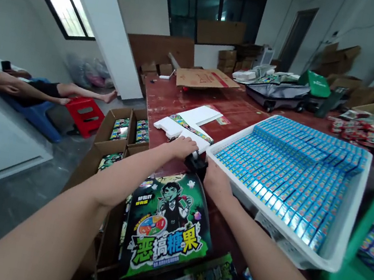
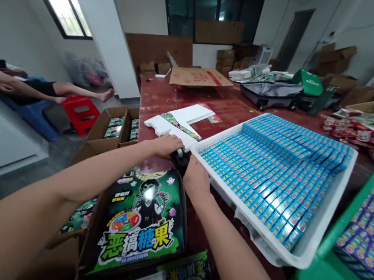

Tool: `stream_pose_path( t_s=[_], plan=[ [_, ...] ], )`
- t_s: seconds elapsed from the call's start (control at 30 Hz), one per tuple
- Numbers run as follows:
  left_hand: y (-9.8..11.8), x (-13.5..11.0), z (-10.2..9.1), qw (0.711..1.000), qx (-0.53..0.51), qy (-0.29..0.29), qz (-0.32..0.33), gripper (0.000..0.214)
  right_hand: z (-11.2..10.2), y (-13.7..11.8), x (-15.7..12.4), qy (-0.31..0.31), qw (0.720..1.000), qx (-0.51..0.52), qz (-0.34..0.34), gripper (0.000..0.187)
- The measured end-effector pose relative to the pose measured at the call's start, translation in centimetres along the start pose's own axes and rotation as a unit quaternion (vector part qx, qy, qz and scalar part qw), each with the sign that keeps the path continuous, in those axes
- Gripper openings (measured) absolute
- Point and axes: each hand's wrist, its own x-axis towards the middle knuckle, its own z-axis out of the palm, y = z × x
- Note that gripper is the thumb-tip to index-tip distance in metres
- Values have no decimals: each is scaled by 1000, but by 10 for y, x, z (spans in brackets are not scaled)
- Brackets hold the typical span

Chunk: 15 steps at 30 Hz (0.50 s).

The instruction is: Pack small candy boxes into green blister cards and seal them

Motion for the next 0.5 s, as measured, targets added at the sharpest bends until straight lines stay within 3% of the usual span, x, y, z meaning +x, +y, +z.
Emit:
stream_pose_path(
  t_s=[0.17, 0.3, 0.5],
  plan=[
    [-14, -14, 9, 1000, 14, 13, 20, 45, 0, -1, 18, -12, 998, 55, 26, 38],
    [-20, -33, -2, 999, 29, 30, 22, 42, 2, -10, 39, -33, 991, 111, 68, 35],
    [-19, -42, -22, 992, 97, 66, 41, 38, 4, -12, 54, -71, 975, 181, 111, 31]
  ],
)
